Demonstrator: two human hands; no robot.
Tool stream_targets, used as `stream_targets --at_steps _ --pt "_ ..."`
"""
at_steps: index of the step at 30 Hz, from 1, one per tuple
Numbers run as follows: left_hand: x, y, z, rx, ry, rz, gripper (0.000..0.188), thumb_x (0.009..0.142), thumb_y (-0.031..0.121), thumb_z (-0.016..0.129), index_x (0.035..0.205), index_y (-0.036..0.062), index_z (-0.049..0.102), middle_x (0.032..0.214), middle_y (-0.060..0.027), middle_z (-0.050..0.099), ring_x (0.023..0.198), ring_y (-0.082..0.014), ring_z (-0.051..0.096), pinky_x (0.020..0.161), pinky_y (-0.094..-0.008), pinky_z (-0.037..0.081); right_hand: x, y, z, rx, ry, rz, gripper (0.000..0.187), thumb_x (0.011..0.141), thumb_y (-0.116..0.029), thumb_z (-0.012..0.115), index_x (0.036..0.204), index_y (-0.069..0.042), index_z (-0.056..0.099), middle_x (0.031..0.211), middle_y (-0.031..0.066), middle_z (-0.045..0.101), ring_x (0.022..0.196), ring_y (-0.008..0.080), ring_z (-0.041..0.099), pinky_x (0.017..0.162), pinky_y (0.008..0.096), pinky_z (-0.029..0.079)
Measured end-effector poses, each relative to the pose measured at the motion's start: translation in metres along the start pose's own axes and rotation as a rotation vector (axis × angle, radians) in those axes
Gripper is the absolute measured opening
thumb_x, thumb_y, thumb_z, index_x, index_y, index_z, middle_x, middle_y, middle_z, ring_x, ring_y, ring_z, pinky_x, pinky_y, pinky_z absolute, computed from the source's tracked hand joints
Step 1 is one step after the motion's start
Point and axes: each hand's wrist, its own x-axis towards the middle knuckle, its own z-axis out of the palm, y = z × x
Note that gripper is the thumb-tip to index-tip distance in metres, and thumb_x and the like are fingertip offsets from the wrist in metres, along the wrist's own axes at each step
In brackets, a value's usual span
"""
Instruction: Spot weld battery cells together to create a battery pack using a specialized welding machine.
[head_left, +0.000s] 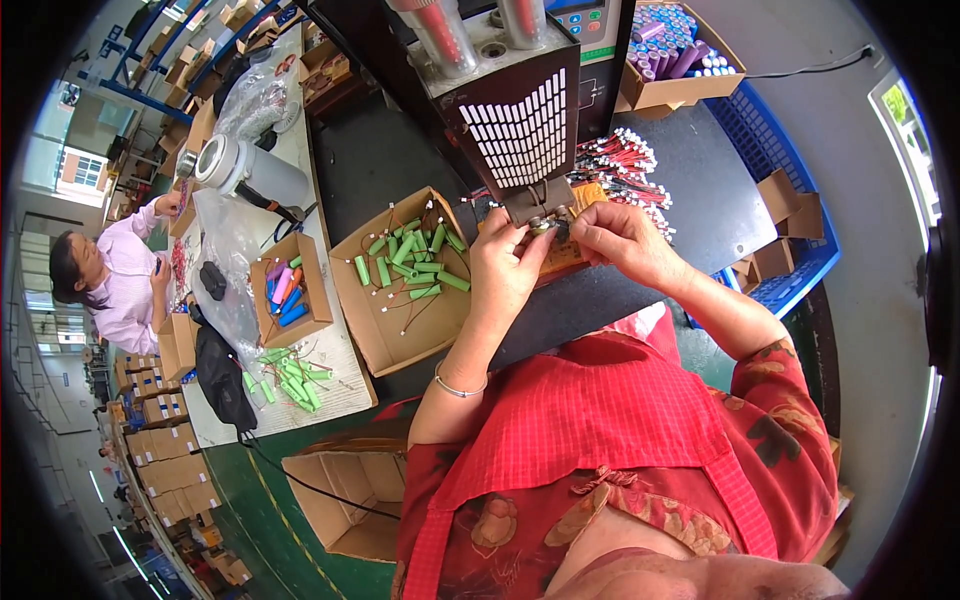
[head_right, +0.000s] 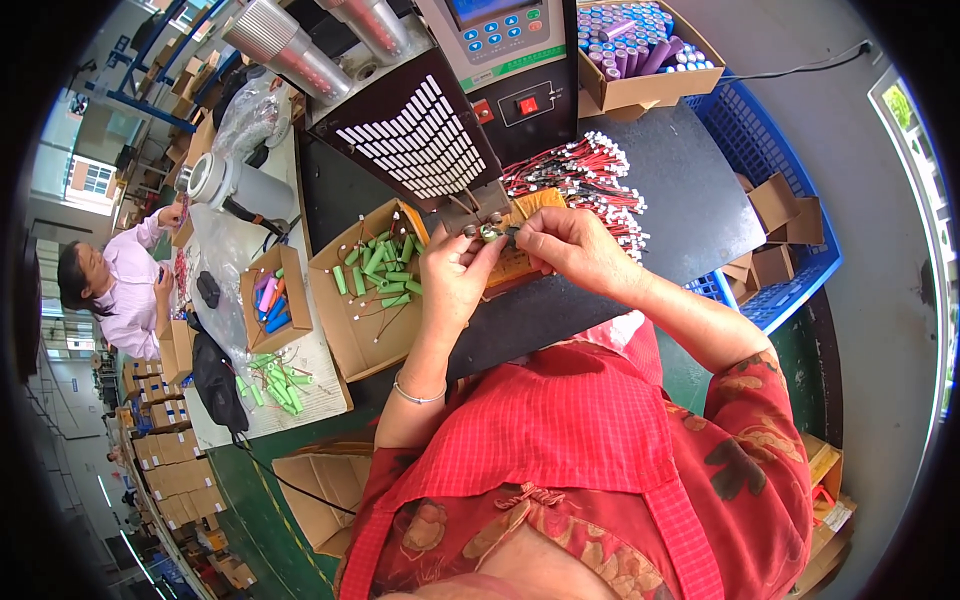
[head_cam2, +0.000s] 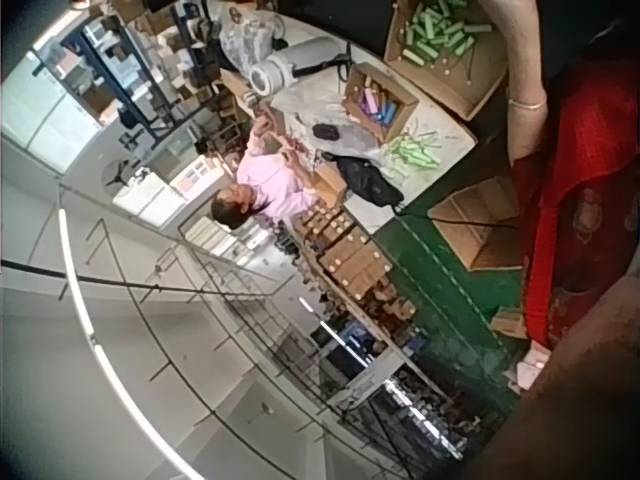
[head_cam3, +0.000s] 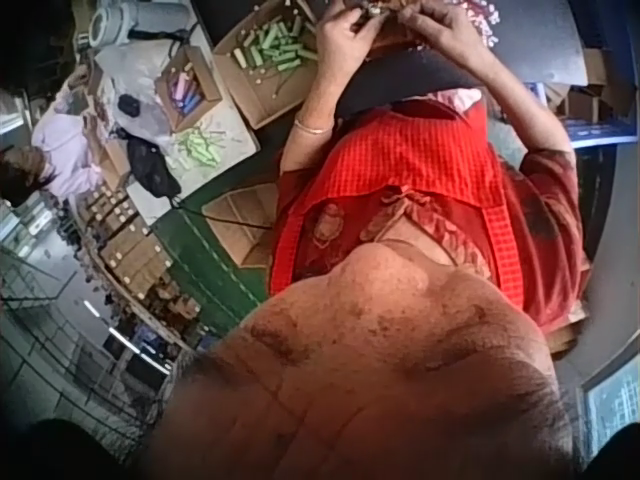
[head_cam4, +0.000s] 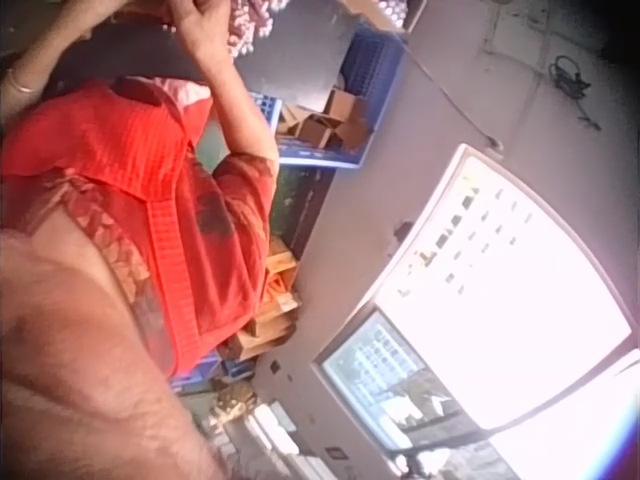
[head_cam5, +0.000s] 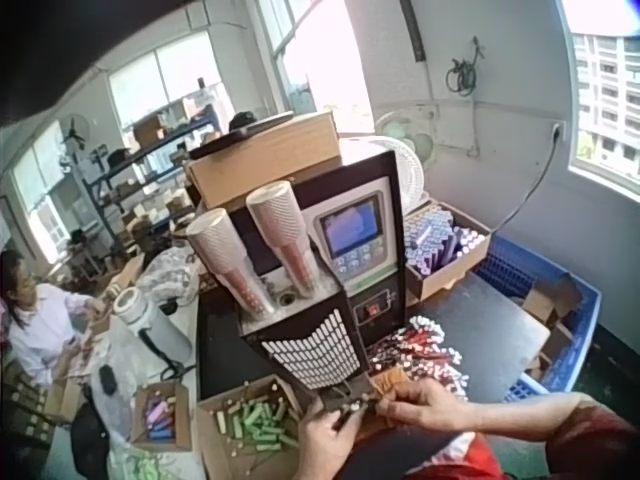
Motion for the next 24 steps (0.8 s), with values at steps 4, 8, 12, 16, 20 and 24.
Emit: stream_targets --at_steps 4,8,12,16,20,24 --pt "0.000 -0.001 0.001 0.009 0.007 0.035 0.015 0.071 0.002 0.069 0.085 0.0007 0.063 0.081 -0.0075 0.057 0.065 -0.0190 0.060 0.055 -0.0275 0.048 0.001 0.000 0.000 -0.006 0.001 -0.003 0.020 0.090 -0.021 0.051 0.082 -0.004 0.055 0.065 -0.0007 0.053 0.060 0.0064 0.049 0.054 0.0209 0.040" --pt "0.000 0.001 0.002 0.026 0.001 0.031 0.015 0.071 0.002 0.069 0.085 0.0005 0.064 0.081 -0.0082 0.057 0.066 -0.0204 0.060 0.057 -0.0286 0.048 0.003 0.002 -0.001 -0.035 -0.007 0.010 0.020 0.090 -0.021 0.052 0.082 -0.003 0.056 0.065 -0.0005 0.053 0.059 0.0060 0.049 0.053 0.0208 0.040" --pt "0.000 -0.002 -0.001 0.164 -0.055 0.113 0.022 0.073 -0.003 0.068 0.094 -0.0001 0.063 0.089 -0.0057 0.059 0.069 -0.0106 0.062 0.057 -0.0225 0.050 0.004 0.008 0.001 0.005 0.038 0.014 0.021 0.088 -0.021 0.054 0.081 -0.001 0.059 0.061 -0.0011 0.052 0.056 0.0054 0.047 0.050 0.0226 0.039" --pt "0.000 -0.005 0.001 0.084 -0.009 0.059 0.020 0.074 0.002 0.069 0.093 -0.0008 0.064 0.071 -0.0037 0.058 0.060 -0.0066 0.056 0.054 -0.0211 0.046 0.006 0.011 0.002 -0.002 0.034 -0.028 0.021 0.088 -0.021 0.056 0.083 0.000 0.060 0.062 -0.0006 0.054 0.055 0.0053 0.048 0.050 0.0222 0.040" --pt "0.003 0.017 -0.006 0.230 -0.111 0.042 0.016 0.076 0.004 0.068 0.091 -0.0012 0.066 0.064 0.0025 0.054 0.057 -0.0023 0.050 0.049 -0.0186 0.041 0.001 0.002 -0.008 0.046 -0.062 0.022 0.023 0.085 -0.021 0.061 0.093 0.000 0.061 0.065 0.0009 0.057 0.061 0.0052 0.053 0.054 0.0208 0.044" --pt "-0.006 0.032 -0.016 0.086 -0.175 -0.180 0.015 0.077 0.002 0.065 0.091 -0.0026 0.064 0.079 -0.0061 0.061 0.058 -0.0058 0.054 0.047 -0.0212 0.041 -0.016 0.003 -0.021 -0.085 -0.156 0.038 0.023 0.084 -0.019 0.063 0.094 0.001 0.064 0.069 0.0019 0.060 0.065 0.0062 0.056 0.060 0.0206 0.047"
